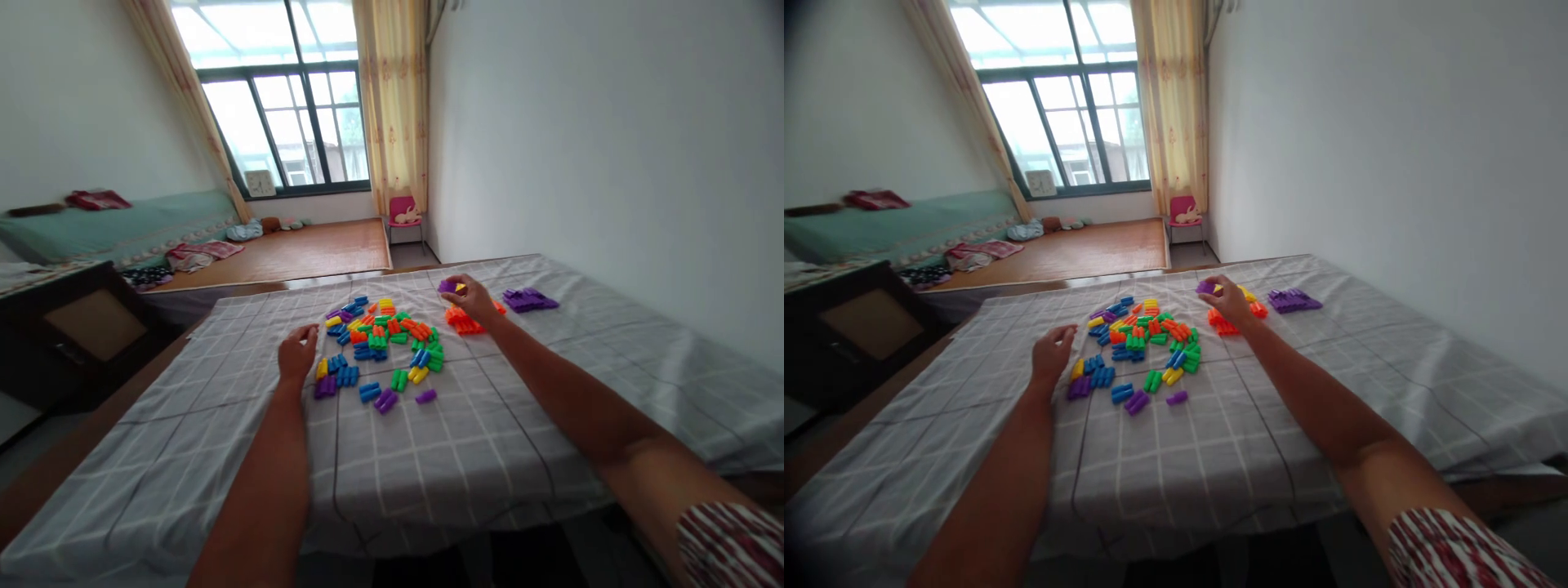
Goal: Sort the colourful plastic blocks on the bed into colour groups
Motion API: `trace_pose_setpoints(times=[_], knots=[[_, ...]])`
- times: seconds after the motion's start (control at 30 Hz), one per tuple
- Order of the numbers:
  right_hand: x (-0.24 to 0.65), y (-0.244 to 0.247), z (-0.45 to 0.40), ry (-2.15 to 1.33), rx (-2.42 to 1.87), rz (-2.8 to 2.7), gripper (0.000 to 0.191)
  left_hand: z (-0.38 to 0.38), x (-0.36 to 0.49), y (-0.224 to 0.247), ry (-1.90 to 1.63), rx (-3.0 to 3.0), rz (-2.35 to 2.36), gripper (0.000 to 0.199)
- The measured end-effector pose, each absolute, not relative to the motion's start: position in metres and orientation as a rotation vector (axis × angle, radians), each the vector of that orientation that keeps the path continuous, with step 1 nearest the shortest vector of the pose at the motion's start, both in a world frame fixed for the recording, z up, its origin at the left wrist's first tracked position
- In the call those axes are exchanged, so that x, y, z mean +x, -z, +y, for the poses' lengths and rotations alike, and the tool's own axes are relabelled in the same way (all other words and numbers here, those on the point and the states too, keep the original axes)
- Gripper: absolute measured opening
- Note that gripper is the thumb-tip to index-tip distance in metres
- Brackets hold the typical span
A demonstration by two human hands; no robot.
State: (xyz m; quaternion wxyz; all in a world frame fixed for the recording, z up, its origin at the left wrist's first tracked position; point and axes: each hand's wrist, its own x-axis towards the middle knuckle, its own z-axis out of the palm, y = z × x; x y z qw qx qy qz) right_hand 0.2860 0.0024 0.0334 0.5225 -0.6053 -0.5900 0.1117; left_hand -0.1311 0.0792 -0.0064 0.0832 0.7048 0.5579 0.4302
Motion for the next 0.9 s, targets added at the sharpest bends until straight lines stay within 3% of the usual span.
trace_pose_setpoints(times=[0.33, 0.9], knots=[[0.51, 0.04, -0.052, 0.248, -1.93, -0.552, 0.043, 0.086, -0.142, 0.014, -1.207, 1.961, 1.769, 0.047], [0.522, 0.053, -0.045, 0.168, -2.148, -0.673, 0.035, 0.099, -0.148, 0.021, -1.181, 1.935, 1.836, 0.046]])
